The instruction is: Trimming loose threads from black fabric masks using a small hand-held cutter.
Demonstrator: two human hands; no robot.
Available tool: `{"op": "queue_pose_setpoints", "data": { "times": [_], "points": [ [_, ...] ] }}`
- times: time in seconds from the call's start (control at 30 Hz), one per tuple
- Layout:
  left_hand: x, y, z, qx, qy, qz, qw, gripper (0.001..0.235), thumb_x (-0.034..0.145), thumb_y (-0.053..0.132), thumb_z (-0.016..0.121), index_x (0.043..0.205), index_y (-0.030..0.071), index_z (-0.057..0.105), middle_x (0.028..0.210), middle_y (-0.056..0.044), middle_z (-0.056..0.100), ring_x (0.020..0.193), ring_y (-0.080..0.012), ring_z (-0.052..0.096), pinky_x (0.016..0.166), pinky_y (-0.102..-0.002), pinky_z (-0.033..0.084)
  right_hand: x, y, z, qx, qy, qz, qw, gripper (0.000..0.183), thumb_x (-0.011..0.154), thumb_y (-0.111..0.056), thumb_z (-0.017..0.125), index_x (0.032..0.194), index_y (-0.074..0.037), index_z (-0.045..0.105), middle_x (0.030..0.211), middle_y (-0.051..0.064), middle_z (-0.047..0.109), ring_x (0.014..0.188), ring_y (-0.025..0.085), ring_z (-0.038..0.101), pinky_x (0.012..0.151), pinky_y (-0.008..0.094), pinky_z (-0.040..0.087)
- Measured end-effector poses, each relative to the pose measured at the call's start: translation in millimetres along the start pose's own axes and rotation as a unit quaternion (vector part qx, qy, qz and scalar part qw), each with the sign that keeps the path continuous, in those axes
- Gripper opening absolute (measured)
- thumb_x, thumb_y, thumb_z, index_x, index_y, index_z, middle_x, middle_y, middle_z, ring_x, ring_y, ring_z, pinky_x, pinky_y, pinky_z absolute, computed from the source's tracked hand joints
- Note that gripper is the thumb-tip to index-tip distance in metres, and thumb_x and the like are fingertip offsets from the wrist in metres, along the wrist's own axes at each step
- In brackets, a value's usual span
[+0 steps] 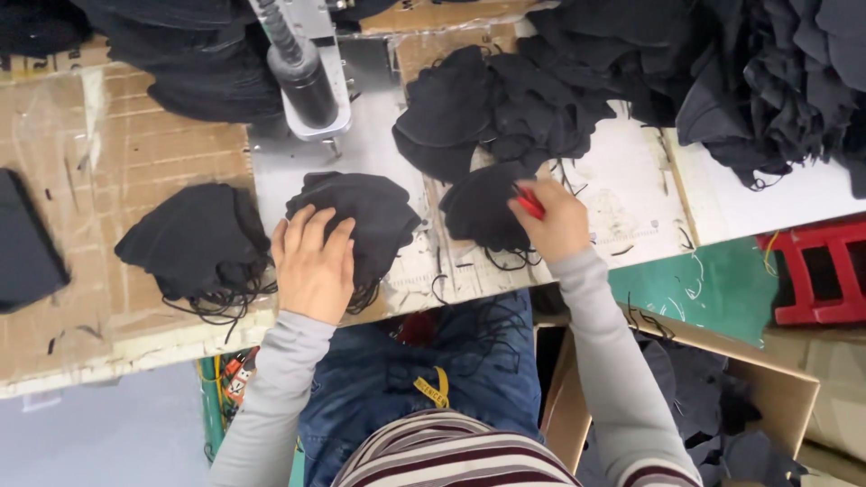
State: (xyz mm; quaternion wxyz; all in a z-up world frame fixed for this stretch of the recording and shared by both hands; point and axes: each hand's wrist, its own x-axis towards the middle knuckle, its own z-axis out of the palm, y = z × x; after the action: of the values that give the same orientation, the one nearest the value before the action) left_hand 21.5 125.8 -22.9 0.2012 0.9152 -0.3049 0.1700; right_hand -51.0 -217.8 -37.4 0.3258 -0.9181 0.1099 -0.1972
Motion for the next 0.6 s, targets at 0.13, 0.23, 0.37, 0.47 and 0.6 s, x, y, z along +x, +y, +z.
{"op": "queue_pose_setpoints", "data": {
  "times": [0.13, 0.23, 0.37, 0.47, 0.6],
  "points": [
    [0.1, 4.0, -18.0, -0.029, 0.028, -0.004, 0.999, 0.029, 0.092, 0.009, 0.068, 0.120, 0.007, 0.070, 0.131, -0.013, 0.061, 0.132, -0.0360, 0.051, 0.116, -0.056, 0.035, 37.9, 15.1, 20.7, -0.112, -0.025, -0.101, 0.988, 0.058, 0.073, -0.019, 0.085, 0.127, -0.005, 0.068, 0.124, 0.013, 0.065, 0.099, 0.038, 0.067, 0.081, 0.044, 0.054],
    [-1.9, 13.9, -31.3, -0.048, 0.045, 0.000, 0.998, 0.027, 0.092, 0.008, 0.068, 0.119, 0.006, 0.070, 0.130, -0.014, 0.061, 0.130, -0.0374, 0.052, 0.115, -0.055, 0.037, 55.9, 21.2, 24.3, -0.170, -0.122, -0.018, 0.978, 0.061, 0.072, -0.026, 0.088, 0.127, -0.011, 0.068, 0.120, 0.010, 0.063, 0.096, 0.038, 0.066, 0.081, 0.047, 0.052],
    [4.7, 28.7, -42.1, -0.077, 0.056, 0.001, 0.995, 0.026, 0.093, 0.009, 0.068, 0.118, 0.005, 0.070, 0.129, -0.014, 0.061, 0.129, -0.0387, 0.053, 0.113, -0.053, 0.039, 52.8, 31.4, 23.8, -0.184, -0.101, -0.038, 0.977, 0.045, 0.073, -0.025, 0.087, 0.115, -0.015, 0.074, 0.113, 0.007, 0.066, 0.093, 0.035, 0.068, 0.079, 0.046, 0.054],
    [10.1, 44.9, -42.0, -0.122, 0.059, 0.005, 0.991, 0.025, 0.092, 0.009, 0.068, 0.117, 0.005, 0.070, 0.127, -0.014, 0.062, 0.126, -0.0388, 0.054, 0.109, -0.050, 0.042, 48.0, 45.0, 19.9, -0.189, -0.011, -0.075, 0.979, 0.026, 0.082, -0.023, 0.085, 0.104, -0.014, 0.075, 0.110, 0.003, 0.070, 0.088, 0.033, 0.070, 0.074, 0.045, 0.055],
    [21.3, 70.6, -26.4, -0.243, 0.040, 0.007, 0.969, 0.020, 0.094, 0.009, 0.068, 0.114, 0.006, 0.070, 0.122, -0.012, 0.066, 0.118, -0.0345, 0.062, 0.102, -0.044, 0.049, 46.4, 29.1, -10.7, -0.200, 0.039, -0.077, 0.976, 0.019, 0.084, -0.024, 0.084, 0.098, -0.013, 0.078, 0.094, 0.005, 0.071, 0.078, 0.034, 0.069, 0.067, 0.044, 0.054]
  ]
}}
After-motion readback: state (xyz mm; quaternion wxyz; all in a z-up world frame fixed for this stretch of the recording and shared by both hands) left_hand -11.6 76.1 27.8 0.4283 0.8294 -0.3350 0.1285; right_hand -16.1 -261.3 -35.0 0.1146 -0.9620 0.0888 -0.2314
